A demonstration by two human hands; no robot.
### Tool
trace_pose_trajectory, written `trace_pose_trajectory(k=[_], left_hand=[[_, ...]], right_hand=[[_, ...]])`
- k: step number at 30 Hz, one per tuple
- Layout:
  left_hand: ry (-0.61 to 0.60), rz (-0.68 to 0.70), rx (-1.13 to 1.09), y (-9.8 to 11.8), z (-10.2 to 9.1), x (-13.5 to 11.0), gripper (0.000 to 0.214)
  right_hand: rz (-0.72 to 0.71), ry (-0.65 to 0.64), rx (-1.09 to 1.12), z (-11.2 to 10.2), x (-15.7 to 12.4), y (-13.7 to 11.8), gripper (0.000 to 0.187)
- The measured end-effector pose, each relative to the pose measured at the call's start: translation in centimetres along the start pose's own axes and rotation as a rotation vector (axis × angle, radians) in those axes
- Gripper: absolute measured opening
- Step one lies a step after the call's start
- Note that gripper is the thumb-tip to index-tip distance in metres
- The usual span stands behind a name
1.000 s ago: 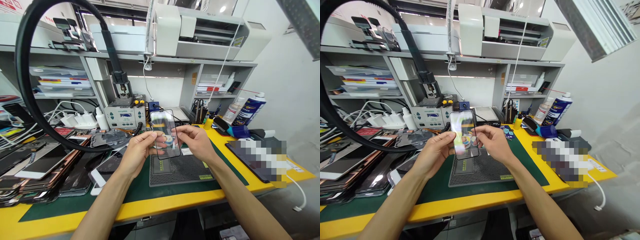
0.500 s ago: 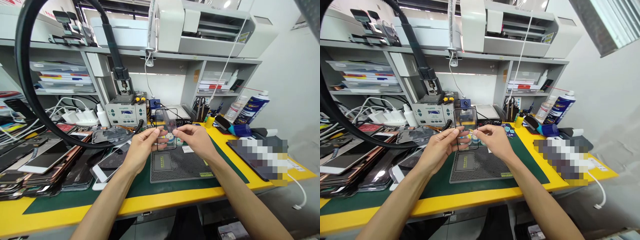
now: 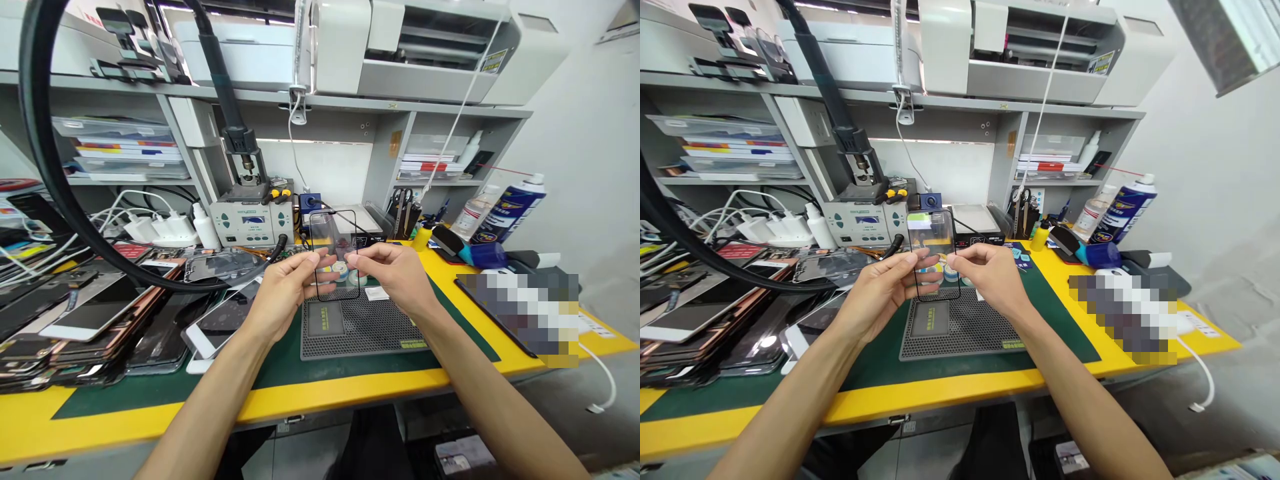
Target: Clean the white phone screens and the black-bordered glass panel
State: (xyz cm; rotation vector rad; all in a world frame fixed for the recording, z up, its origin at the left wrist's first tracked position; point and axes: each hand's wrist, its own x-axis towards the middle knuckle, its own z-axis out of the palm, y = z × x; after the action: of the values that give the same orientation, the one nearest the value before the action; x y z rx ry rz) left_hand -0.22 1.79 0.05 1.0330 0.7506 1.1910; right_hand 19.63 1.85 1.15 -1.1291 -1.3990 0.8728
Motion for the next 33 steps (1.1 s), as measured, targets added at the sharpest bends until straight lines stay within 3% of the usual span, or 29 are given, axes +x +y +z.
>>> trace_pose_trajectory(k=[11,33], left_hand=[[-0.029,-0.062,-0.094,0.54,0.2,-0.06,0.023],[-0.113,-0.077,-0.127,0.61,0.18,-0.2,0.025]], right_hand=[[0.039,-0.034,0.22,-0.03,0.14,-0.08,0.022],[0.021,0.037,0.14,-0.14,-0.01,-0.14,0.024]])
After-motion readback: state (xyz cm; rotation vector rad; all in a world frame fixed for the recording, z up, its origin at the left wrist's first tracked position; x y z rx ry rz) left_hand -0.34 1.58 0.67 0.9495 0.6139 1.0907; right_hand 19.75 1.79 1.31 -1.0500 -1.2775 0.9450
